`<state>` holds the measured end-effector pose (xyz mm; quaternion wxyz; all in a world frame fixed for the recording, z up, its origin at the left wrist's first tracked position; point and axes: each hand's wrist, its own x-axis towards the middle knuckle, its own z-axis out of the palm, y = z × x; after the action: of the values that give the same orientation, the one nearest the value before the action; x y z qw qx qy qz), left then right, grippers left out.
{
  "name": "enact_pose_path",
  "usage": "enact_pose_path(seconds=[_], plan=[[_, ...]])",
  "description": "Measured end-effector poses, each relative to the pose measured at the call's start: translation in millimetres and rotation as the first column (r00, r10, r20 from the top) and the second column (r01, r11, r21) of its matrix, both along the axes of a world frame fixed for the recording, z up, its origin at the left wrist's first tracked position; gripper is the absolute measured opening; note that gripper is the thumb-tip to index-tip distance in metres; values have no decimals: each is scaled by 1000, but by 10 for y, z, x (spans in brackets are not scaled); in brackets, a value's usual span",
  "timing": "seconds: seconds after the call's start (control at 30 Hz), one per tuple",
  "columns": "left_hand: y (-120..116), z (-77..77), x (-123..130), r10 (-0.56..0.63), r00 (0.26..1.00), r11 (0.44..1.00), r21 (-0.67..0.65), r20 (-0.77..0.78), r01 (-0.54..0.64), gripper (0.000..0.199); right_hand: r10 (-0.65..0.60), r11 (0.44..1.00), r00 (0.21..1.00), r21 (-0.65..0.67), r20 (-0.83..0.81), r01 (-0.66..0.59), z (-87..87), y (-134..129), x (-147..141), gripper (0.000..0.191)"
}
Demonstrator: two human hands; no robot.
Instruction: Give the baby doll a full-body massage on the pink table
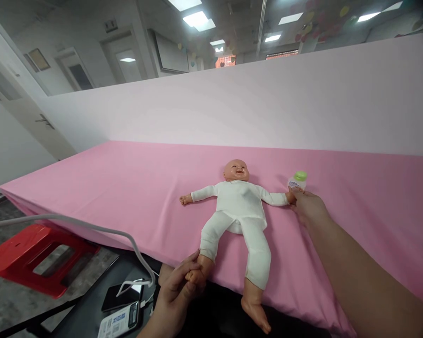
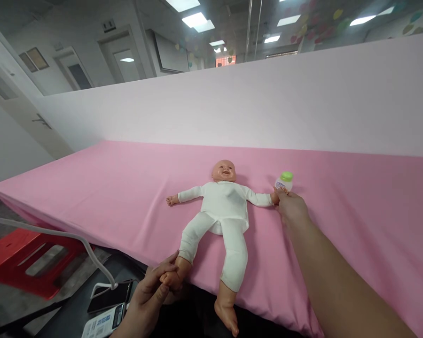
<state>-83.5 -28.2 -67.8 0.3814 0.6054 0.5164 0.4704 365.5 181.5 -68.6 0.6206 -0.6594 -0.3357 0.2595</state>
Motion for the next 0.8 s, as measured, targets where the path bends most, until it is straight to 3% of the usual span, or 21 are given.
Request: enact_pose_path(seconds=[0.13,0.23,0.37,0.47,0.57,0.7,0.8], plan=[[25,-37,-4,16,1000,1000,-13,10,-16,39,0,992,970,-120,-242,-29,-17,94,119,25],[26,8,7,19,1000,1000,-5,19,-19,37,-19,989,966,-145,-258,-19,23,100,111,23],[36,100,29,20,1000,999,51,11,-20,36,14,1000,970,11,-244,-12,222,-38,-50,25],[100,193,80,0,1000,995,103,24,-3,35,94,989,995,117,-11,-92,456,-226,-289,32],[233,307,182,-75,996,985,159,57,65,33,111,984,942,100,316,-150,616,-393,-591,33],[458,466,376,-189,978,955,249,87,163,32,280,926,800,71,530,-370,626,-489,-913,33],[600,586,542,-232,968,943,268,100,198,31,341,884,676,21,653,-467,586,-504,-1019,33]])
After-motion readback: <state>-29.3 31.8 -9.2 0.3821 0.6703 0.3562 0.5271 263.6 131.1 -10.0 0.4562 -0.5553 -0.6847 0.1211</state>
